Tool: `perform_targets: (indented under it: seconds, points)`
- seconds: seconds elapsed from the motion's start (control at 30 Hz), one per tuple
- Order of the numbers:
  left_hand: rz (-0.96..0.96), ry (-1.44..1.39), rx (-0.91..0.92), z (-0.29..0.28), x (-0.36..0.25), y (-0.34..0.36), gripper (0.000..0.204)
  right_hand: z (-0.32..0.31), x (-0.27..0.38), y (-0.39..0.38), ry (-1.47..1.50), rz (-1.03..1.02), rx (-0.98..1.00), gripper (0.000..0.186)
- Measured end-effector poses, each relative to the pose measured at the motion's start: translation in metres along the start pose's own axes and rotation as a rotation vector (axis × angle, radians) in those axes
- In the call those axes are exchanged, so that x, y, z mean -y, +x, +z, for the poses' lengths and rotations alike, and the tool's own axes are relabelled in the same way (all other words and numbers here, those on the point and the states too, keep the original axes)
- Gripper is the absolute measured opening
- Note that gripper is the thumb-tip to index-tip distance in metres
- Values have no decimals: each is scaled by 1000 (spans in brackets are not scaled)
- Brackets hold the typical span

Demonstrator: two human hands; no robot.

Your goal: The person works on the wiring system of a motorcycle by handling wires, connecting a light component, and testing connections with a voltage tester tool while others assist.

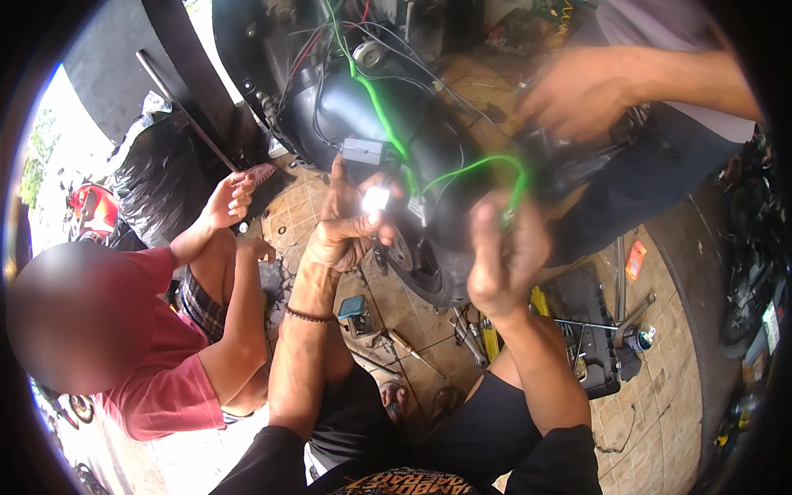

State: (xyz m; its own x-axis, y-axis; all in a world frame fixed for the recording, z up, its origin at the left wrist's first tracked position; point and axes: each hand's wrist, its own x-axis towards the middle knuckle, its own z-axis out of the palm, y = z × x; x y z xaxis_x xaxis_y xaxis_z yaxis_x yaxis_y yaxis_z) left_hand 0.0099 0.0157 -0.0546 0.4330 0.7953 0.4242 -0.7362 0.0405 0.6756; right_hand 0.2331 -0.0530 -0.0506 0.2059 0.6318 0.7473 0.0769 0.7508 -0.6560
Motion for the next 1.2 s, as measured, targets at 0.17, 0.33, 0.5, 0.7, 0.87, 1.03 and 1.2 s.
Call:
perform_targets:
  seconds: [0.17,0.33,0.5,0.7,0.87,1.03,1.2]
  points:
    - [-138,140,38,5,-3,1,125,0,-6,5,88,151,-156,16]
    - [-106,279,33,5,9,4,117,7,-4,6,211,-19,-243,20]
    - [-61,496,-90,5,13,6,110,-5,-3,12,-70,-234,-208,45]
    - [-28,546,-111,4,16,5,111,0,2,3,182,-9,-131,70]
    - [12,638,-117,7,16,6,111,-4,1,8,140,-55,-152,69]
    - [-13,595,-99,7,14,3,106,6,13,21,-95,-399,-186,22]
    - [-47,172,-150,7,21,2,112,4,10,13,-26,-226,-54,17]
